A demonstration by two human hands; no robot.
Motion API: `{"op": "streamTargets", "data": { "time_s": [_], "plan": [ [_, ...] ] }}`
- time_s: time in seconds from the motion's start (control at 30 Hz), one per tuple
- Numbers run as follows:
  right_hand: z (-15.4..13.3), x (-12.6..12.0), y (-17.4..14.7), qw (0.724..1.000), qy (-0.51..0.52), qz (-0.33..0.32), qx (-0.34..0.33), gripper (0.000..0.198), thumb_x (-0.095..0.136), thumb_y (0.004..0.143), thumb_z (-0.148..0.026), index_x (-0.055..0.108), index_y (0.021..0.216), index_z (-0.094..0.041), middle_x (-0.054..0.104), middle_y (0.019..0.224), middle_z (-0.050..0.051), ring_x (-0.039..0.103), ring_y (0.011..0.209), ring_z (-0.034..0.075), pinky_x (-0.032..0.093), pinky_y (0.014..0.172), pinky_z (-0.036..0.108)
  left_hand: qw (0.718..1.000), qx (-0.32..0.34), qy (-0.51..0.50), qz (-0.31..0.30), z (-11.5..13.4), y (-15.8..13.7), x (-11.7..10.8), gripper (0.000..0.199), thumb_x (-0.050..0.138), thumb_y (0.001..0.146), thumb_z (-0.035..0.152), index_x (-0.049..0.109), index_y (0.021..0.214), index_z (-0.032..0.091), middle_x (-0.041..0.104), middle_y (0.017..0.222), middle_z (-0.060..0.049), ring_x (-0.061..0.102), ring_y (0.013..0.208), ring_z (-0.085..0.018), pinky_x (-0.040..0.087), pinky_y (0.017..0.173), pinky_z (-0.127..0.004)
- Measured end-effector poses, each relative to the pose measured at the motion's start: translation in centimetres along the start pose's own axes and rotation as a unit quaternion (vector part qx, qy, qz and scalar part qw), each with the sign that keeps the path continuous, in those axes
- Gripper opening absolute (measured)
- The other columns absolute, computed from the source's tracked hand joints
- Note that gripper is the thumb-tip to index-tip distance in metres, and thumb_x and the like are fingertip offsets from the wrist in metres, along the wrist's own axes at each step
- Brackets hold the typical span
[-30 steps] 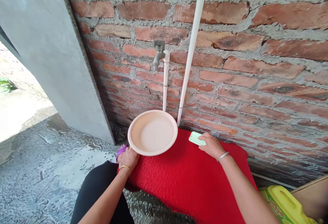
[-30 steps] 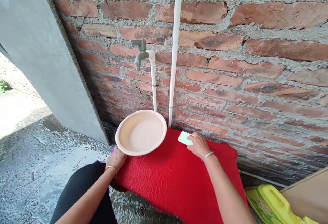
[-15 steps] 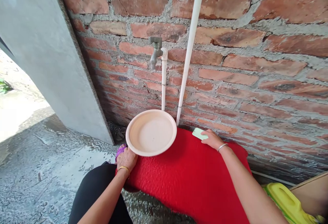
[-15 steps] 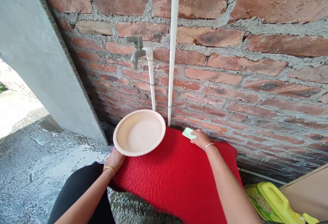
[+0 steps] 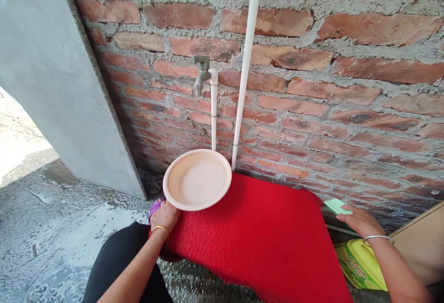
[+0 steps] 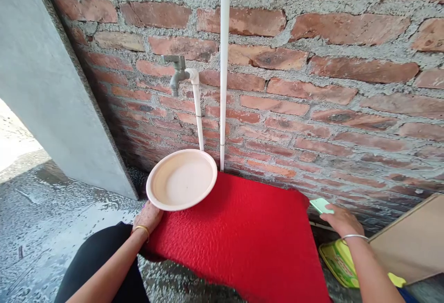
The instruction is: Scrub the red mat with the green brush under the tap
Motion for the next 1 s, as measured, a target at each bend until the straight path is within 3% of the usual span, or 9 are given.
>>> {"op": "streamTargets", "data": {
  "time_s": [0.07, 0.13, 0.37, 0.47, 0.53, 0.63, 0.73, 0.87, 1.0],
  "plan": [
    [-3.0, 0.7, 0.7, 0.999, 0.011, -0.042, 0.022, 0.029, 0.067, 0.075, -0.035, 0.083, 0.097, -0.024, 0.079, 0.099, 0.014, 0.075, 0.084, 0.030, 0.056, 0.076, 0.039, 1.000, 0.006, 0.001, 0.002, 0.1, -0.1, -0.1, 0.052, 0.042, 0.101, 0.041, 0.067, 0.141, 0.019, 0.072, 0.136, -0.023, 0.065, 0.136, -0.038, 0.050, 0.107, -0.050],
    [-8.3, 1.1, 1.2, 0.996, 0.043, -0.079, 0.002, 0.038, 0.069, 0.078, -0.037, 0.082, 0.111, -0.024, 0.077, 0.111, 0.012, 0.075, 0.094, 0.027, 0.056, 0.082, 0.035, 1.000, 0.013, 0.004, 0.005, 0.1, -0.1, -0.2, 0.051, 0.042, 0.101, 0.040, 0.067, 0.140, 0.018, 0.071, 0.137, -0.023, 0.064, 0.138, -0.038, 0.049, 0.109, -0.050],
    [-30.0, 2.8, -0.5, 0.951, 0.109, -0.186, -0.221, 0.043, 0.074, 0.078, -0.023, 0.080, 0.121, -0.026, 0.068, 0.123, 0.007, 0.067, 0.112, 0.024, 0.049, 0.099, 0.032, 1.000, 0.004, 0.010, 0.000, 0.2, -0.3, -0.1, 0.052, 0.039, 0.104, 0.040, 0.064, 0.144, 0.016, 0.070, 0.139, -0.025, 0.065, 0.135, -0.038, 0.049, 0.109, -0.051],
    [-35.4, 4.5, -1.5, 0.939, 0.109, -0.202, -0.257, 0.048, 0.075, 0.077, -0.020, 0.080, 0.123, -0.027, 0.067, 0.125, 0.007, 0.064, 0.112, 0.024, 0.046, 0.097, 0.032, 1.000, 0.004, 0.011, -0.007, 0.1, -0.3, 0.1, 0.052, 0.039, 0.105, 0.039, 0.062, 0.147, 0.017, 0.070, 0.139, -0.024, 0.066, 0.134, -0.037, 0.047, 0.111, -0.050],
    [-37.2, 5.3, -1.9, 0.933, 0.105, -0.211, -0.272, 0.048, 0.075, 0.077, -0.019, 0.080, 0.124, -0.026, 0.067, 0.124, 0.008, 0.063, 0.112, 0.024, 0.045, 0.097, 0.033, 1.000, 0.005, 0.016, -0.009, 0.1, -0.2, 0.2, 0.052, 0.041, 0.105, 0.038, 0.062, 0.147, 0.017, 0.070, 0.139, -0.024, 0.067, 0.134, -0.036, 0.047, 0.111, -0.048],
    [-37.2, 5.6, -1.8, 0.933, 0.096, -0.216, -0.272, 0.048, 0.074, 0.077, -0.019, 0.080, 0.124, -0.027, 0.067, 0.125, 0.009, 0.063, 0.115, 0.025, 0.044, 0.097, 0.033, 1.000, 0.010, 0.025, -0.005, -0.1, -0.2, 0.3, 0.051, 0.042, 0.104, 0.036, 0.062, 0.146, 0.016, 0.070, 0.140, -0.024, 0.066, 0.136, -0.036, 0.046, 0.113, -0.048],
    [-33.8, 4.9, -1.3, 0.941, 0.083, -0.215, -0.246, 0.050, 0.073, 0.076, -0.017, 0.080, 0.125, -0.028, 0.067, 0.129, 0.009, 0.064, 0.116, 0.026, 0.045, 0.098, 0.033, 0.999, 0.013, 0.029, 0.000, -0.2, -0.1, 0.4, 0.050, 0.044, 0.103, 0.035, 0.063, 0.146, 0.017, 0.072, 0.136, -0.023, 0.066, 0.135, -0.035, 0.046, 0.112, -0.048],
    [-26.2, 3.1, -0.7, 0.959, 0.062, -0.203, -0.185, 0.050, 0.073, 0.075, -0.017, 0.080, 0.123, -0.027, 0.069, 0.131, 0.009, 0.068, 0.117, 0.028, 0.048, 0.101, 0.034, 1.000, 0.014, 0.023, 0.007, -0.2, 0.0, 0.4, 0.050, 0.045, 0.102, 0.037, 0.065, 0.144, 0.017, 0.073, 0.135, -0.023, 0.066, 0.134, -0.037, 0.047, 0.111, -0.049],
    [-16.4, 2.0, -0.9, 0.975, 0.044, -0.190, -0.103, 0.047, 0.070, 0.074, -0.019, 0.081, 0.118, -0.027, 0.071, 0.125, 0.009, 0.072, 0.112, 0.028, 0.053, 0.096, 0.035, 1.000, 0.010, 0.010, 0.011, -0.2, 0.2, 0.3, 0.051, 0.044, 0.102, 0.039, 0.066, 0.143, 0.017, 0.072, 0.138, -0.022, 0.065, 0.135, -0.037, 0.048, 0.110, -0.049]
  ]
}}
Point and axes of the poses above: each hand's wrist, its own y-axis towards the middle knuckle, its own x-axis out of the palm, z = x × y, the point moved 2 cm from there along y, towards the middle knuckle
